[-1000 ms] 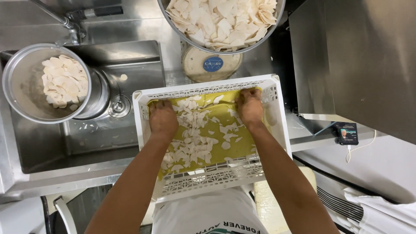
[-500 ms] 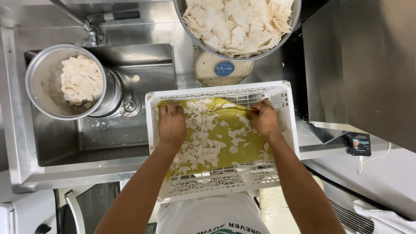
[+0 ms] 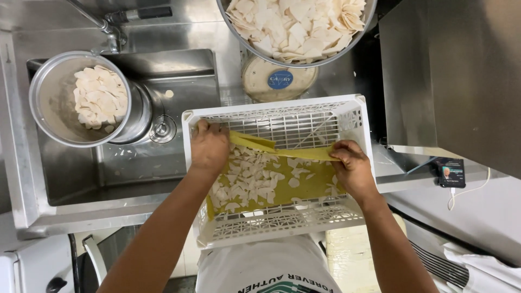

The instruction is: Frying sliced chips in a deep fryer, weighing them on a scale, and packing them into boxes.

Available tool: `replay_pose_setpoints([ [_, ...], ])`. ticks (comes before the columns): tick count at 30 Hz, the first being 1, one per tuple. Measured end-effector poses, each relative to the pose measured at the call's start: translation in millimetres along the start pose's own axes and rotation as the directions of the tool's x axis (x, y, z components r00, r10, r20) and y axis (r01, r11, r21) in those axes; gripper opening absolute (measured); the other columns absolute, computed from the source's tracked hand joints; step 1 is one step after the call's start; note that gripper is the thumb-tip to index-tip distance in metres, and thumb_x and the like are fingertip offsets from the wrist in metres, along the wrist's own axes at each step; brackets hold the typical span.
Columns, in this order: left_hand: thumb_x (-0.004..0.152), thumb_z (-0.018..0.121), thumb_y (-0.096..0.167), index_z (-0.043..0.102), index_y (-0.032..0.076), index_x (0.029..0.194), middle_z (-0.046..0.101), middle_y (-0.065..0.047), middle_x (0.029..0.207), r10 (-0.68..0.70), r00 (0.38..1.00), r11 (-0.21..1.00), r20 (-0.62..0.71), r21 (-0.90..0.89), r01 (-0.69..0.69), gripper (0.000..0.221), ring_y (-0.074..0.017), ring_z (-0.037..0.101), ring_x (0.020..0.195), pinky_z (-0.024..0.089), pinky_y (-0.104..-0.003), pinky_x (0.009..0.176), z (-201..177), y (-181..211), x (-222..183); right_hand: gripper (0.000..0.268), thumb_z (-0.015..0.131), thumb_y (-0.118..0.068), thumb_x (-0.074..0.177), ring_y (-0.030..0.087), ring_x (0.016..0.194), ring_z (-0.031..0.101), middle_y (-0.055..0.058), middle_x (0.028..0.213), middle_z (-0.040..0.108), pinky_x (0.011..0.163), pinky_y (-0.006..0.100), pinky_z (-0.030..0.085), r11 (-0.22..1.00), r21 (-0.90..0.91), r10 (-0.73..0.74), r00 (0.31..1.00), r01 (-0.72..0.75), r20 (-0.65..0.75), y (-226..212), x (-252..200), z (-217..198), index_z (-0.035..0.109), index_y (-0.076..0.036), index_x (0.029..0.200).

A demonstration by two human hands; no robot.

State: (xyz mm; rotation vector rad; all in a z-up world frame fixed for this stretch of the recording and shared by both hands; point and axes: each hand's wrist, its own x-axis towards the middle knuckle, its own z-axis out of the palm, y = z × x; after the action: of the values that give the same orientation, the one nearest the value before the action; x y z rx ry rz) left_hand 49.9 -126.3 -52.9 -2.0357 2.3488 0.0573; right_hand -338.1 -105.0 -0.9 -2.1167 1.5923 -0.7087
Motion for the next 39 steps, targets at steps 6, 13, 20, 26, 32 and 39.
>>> replay_pose_setpoints([
  [6,0.082,0.072,0.020,0.072,0.011,0.105,0.070,-0.010,0.097,0.060,0.998,0.996,0.009,-0.072,-0.060,0.025,-0.0355,0.059,0.109,0.051,-0.045,0.087,-24,-5,-9,0.018,0.082,-0.011,0.082,0.032,0.102,0.073,0.003,0.116,0.070,0.088,0.043,0.061,0.978,-0.173,0.118,0.993,-0.114,0.015,-2,-5,-1,0.078,-0.017,0.097],
  [13,0.084,0.066,0.014,0.070,0.007,0.097,0.070,-0.011,0.087,0.134,0.981,0.967,-0.143,-0.195,-0.161,0.016,-0.0349,0.062,0.108,0.048,-0.046,0.096,-61,-4,-25,0.028,0.074,-0.035,0.090,0.037,0.103,0.074,-0.005,0.134,0.062,0.094,0.050,0.059,0.817,-0.486,0.437,0.883,-0.310,0.170,-20,17,-12,0.077,-0.033,0.117],
  [20,0.085,0.067,0.018,0.068,0.011,0.091,0.071,-0.009,0.080,0.187,0.953,0.962,-0.238,-0.154,-0.227,0.009,-0.0288,0.069,0.099,0.049,-0.043,0.101,-49,-24,-32,0.022,0.075,-0.026,0.090,0.027,0.108,0.072,-0.006,0.126,0.062,0.088,0.042,0.062,0.829,-0.510,0.277,0.961,-0.230,0.016,-17,27,-16,0.080,-0.026,0.112],
  [26,0.082,0.068,0.018,0.065,0.011,0.085,0.068,-0.010,0.077,0.240,0.923,0.956,-0.303,-0.092,-0.278,0.008,-0.0289,0.070,0.093,0.049,-0.047,0.104,-32,-30,-53,0.025,0.083,-0.032,0.083,0.016,0.122,0.062,-0.010,0.122,0.063,0.087,0.033,0.062,0.814,-0.580,0.016,1.000,-0.022,-0.015,-5,4,-14,0.081,-0.027,0.107],
  [32,0.078,0.070,0.026,0.063,0.013,0.085,0.067,-0.008,0.081,0.180,0.923,0.970,-0.340,-0.095,-0.224,0.016,-0.0282,0.068,0.101,0.048,-0.048,0.107,-43,-28,-47,0.018,0.084,-0.023,0.080,0.023,0.114,0.063,-0.002,0.121,0.059,0.091,0.032,0.057,0.853,-0.520,-0.129,0.985,0.051,-0.115,3,17,-19,0.080,-0.021,0.098],
  [39,0.087,0.070,0.018,0.069,0.004,0.094,0.067,-0.016,0.126,0.037,0.956,0.969,-0.293,-0.225,-0.106,0.015,-0.0400,0.056,0.128,0.050,-0.054,0.101,-79,-19,-38,0.025,0.082,-0.015,0.088,0.028,0.108,0.067,0.005,0.127,0.058,0.088,0.039,0.060,0.922,-0.388,-0.042,0.986,-0.025,-0.163,-12,31,-37,0.077,-0.012,0.111],
])
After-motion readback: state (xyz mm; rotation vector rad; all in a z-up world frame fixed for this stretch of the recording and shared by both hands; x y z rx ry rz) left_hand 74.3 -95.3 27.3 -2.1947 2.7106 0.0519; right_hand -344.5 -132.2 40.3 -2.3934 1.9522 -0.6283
